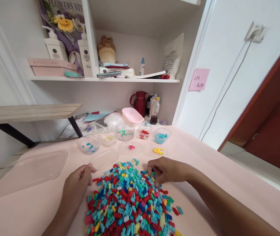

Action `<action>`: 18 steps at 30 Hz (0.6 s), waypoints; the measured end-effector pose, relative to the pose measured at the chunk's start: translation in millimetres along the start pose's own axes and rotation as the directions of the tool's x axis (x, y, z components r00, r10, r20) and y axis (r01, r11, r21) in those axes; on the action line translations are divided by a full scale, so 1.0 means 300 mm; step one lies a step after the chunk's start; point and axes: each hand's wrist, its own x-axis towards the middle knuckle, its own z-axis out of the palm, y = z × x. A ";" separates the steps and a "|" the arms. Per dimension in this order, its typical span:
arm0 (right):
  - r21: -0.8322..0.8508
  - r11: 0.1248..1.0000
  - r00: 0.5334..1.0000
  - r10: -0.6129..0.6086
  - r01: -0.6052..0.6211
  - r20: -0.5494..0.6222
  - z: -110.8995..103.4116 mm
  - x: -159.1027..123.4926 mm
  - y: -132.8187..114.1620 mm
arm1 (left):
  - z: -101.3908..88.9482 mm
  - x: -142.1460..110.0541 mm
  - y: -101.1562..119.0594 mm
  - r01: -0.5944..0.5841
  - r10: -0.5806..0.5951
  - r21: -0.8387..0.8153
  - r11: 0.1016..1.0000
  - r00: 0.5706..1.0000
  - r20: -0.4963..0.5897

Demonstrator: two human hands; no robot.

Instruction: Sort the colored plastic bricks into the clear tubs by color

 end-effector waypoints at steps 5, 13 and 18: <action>0.008 1.000 1.000 -0.026 0.027 -0.013 0.002 0.008 0.009 | 0.002 0.002 0.000 0.000 0.000 0.004 1.000 1.000 0.007; 0.631 0.769 0.995 -0.091 0.102 -0.050 -0.001 0.005 -0.008 | -0.001 0.006 -0.003 -0.002 0.002 0.007 1.000 1.000 0.006; 0.943 0.215 0.966 -0.106 0.254 -0.236 0.005 0.024 -0.027 | -0.002 0.012 -0.005 0.005 -0.005 0.033 0.999 1.000 0.005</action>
